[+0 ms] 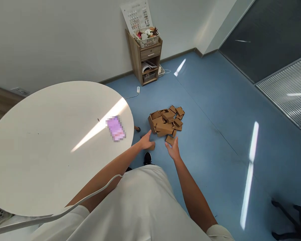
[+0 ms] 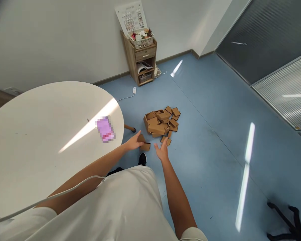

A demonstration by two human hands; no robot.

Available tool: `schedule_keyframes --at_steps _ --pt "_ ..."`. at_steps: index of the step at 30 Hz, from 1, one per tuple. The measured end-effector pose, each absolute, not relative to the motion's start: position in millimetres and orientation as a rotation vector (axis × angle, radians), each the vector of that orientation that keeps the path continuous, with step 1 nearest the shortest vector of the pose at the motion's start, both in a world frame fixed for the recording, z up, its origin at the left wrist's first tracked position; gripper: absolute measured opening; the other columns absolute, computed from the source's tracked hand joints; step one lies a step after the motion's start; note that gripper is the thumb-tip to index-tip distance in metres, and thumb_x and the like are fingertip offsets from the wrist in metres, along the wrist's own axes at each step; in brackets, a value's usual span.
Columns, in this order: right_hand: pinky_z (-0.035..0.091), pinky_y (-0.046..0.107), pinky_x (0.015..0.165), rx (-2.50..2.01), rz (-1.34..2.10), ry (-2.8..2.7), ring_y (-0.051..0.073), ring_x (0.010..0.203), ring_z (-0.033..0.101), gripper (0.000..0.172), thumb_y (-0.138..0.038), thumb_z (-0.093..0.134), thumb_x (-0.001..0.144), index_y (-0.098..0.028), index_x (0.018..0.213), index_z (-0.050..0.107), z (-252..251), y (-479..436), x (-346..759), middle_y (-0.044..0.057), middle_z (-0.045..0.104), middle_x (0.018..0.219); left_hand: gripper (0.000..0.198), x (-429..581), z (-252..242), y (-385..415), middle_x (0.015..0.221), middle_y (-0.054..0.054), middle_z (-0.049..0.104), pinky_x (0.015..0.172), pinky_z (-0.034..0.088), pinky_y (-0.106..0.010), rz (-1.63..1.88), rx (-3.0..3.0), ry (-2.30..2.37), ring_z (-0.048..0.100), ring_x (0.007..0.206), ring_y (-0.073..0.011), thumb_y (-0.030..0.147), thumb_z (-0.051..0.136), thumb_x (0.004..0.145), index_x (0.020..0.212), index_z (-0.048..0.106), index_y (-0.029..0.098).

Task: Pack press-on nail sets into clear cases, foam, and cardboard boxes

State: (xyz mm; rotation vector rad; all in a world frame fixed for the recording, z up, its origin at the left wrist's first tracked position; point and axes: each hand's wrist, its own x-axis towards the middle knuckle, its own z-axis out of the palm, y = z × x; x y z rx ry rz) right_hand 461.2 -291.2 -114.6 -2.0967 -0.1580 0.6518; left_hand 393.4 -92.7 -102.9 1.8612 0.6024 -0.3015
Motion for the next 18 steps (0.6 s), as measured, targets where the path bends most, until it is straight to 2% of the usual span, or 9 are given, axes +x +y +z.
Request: schedule_keyframes --at_steps 3,7,12,18 --pt "0.042 0.035 0.087 -2.158 0.752 -0.091 0.021 0.098 0.057 0.092 -0.05 0.048 0.073 -0.016 0.137 -0.008 -123 -295 443 0.015 0.015 0.143 0.07 369 -110 -89 0.13 -0.014 0.043 0.097 0.034 -0.035 -0.373 1.794 0.665 0.041 0.118 -0.0287 0.031 0.066 0.061 0.125 0.04 0.016" --pt "0.046 0.034 0.08 -2.209 0.806 -0.169 0.018 0.084 0.061 0.084 -0.037 0.049 0.073 -0.018 0.138 -0.001 -128 -292 425 0.014 0.027 0.139 0.061 332 -109 -76 0.114 -0.016 0.057 0.082 0.045 -0.034 -0.375 1.725 0.777 0.057 0.099 -0.0265 0.035 0.064 0.063 0.118 0.047 0.013" --pt "0.046 0.032 0.078 -2.204 0.848 -0.3 0.019 0.09 0.059 0.076 -0.036 0.049 0.072 -0.016 0.136 0.014 -127 -265 417 0.015 0.035 0.134 0.063 280 -92 -52 0.116 -0.014 0.055 0.078 0.046 -0.031 -0.306 1.664 0.934 0.058 0.096 -0.023 0.041 0.062 0.065 0.119 0.045 0.015" --pt "0.045 0.034 0.078 -2.114 0.926 -0.535 0.018 0.081 0.061 0.061 -0.036 0.05 0.071 -0.017 0.127 0.036 -117 -217 379 0.013 0.053 0.117 0.066 198 -68 -39 0.116 -0.016 0.054 0.079 0.044 -0.03 -0.165 1.578 1.031 0.057 0.097 -0.023 0.048 0.06 0.065 0.12 0.045 0.013"
